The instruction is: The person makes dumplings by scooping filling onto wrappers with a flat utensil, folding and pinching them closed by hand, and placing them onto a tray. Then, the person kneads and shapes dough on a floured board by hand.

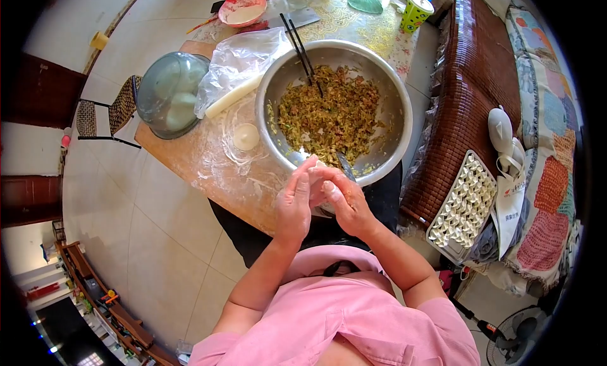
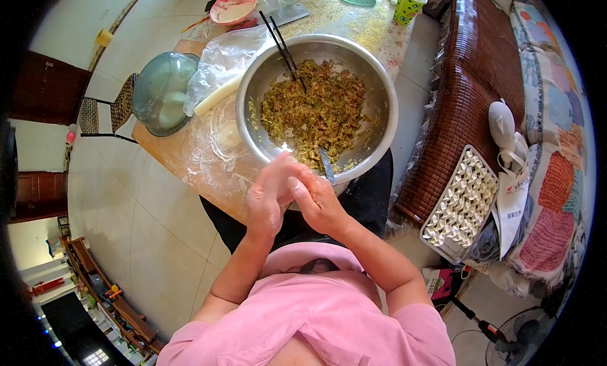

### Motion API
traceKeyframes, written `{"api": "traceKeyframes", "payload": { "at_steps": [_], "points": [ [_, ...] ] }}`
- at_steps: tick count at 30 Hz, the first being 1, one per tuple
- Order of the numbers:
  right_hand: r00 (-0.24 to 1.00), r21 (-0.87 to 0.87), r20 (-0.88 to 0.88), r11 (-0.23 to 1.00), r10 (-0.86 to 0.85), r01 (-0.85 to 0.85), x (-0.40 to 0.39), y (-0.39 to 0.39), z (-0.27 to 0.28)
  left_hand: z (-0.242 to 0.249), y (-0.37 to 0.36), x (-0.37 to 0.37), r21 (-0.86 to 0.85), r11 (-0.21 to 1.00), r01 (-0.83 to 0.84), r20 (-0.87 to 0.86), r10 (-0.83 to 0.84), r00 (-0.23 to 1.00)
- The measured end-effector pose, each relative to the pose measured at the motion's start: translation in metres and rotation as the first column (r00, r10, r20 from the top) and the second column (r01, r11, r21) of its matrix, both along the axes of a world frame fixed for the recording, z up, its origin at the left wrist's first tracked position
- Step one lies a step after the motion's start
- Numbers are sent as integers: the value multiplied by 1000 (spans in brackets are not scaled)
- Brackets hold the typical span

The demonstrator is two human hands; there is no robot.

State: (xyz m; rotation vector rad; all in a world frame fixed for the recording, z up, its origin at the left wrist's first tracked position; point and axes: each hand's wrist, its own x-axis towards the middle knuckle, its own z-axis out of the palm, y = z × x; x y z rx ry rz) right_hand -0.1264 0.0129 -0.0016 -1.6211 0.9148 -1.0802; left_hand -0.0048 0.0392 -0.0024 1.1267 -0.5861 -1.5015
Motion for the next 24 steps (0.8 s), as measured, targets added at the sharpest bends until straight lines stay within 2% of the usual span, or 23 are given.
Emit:
{"api": "traceKeyframes", "payload": {
  "at_steps": [2, 3, 5, 6, 8, 9, 10, 11, 12, 13, 14, 16, 17, 18, 19, 21, 22, 24],
  "points": [
    [963, 407, 254, 913, -90, -22, -2, 5, 7, -7, -1, 0, -7, 991, -131, -117, 129, 985],
    [963, 408, 254, 913, -91, -22, -10, 4, 3, -6, -2, 2, -7, 991, -131, -117, 129, 985],
    [979, 507, 187, 862, -81, -26, -31, -2, -6, 0, -6, 6, -171, 977, -126, 98, 144, 985],
    [979, 507, 187, 862, -81, -26, -31, -4, -1, 3, -8, 6, -171, 977, -126, 98, 144, 985],
    [970, 92, -209, 984, -128, 150, -33, -10, 13, 10, -10, 5, -261, 958, -119, 129, 156, 979],
    [973, -102, -178, 986, -146, 129, -27, -20, 12, 12, -11, 5, -262, 958, -118, 129, 156, 979],
    [973, -103, -177, 986, -147, 131, -25, -17, 9, 14, -12, 7, -298, 952, -67, 203, 132, 970],
    [996, 152, 71, 988, -47, 35, -23, -13, 7, 16, -14, 8, -332, 943, -12, 277, 110, 955],
    [943, 363, 333, 923, -4, -124, -20, -13, 11, 19, -15, 9, -334, 942, -11, 276, 109, 955],
    [865, 487, 501, 814, 38, -318, -21, -11, 28, 21, -14, 11, -373, 923, 93, 346, 45, 937],
    [865, 490, 501, 812, 35, -318, -22, -11, 27, 24, -13, 11, -401, 894, 199, 416, -16, 909],
    [759, 547, 648, 651, 69, -526, -27, -15, 23, 27, -14, 11, -369, 899, 236, 389, -82, 918],
    [777, 593, 629, 630, 26, -501, -27, -13, 18, 30, -17, 13, -395, 847, 356, 612, -47, 789],
    [776, 591, 630, 631, 28, -503, -28, -13, 13, 35, -19, 14, -383, 792, 476, 792, 16, 611],
    [753, 613, 658, 602, -28, -513, -28, -13, 8, 41, -18, 11, -382, 792, 476, 793, 16, 609],
    [694, 647, 706, 525, -138, -553, -30, -13, 11, 56, -14, 0, -418, 866, 276, 608, 41, 793],
    [695, 646, 706, 527, -137, -552, -30, -12, 8, 52, -13, 2, -420, 865, 276, 607, 41, 793],
    [552, 577, 803, 520, -224, -630, -30, -10, 1, 40, -13, 8, -368, 855, 365, 711, 6, 703]
  ]
}}
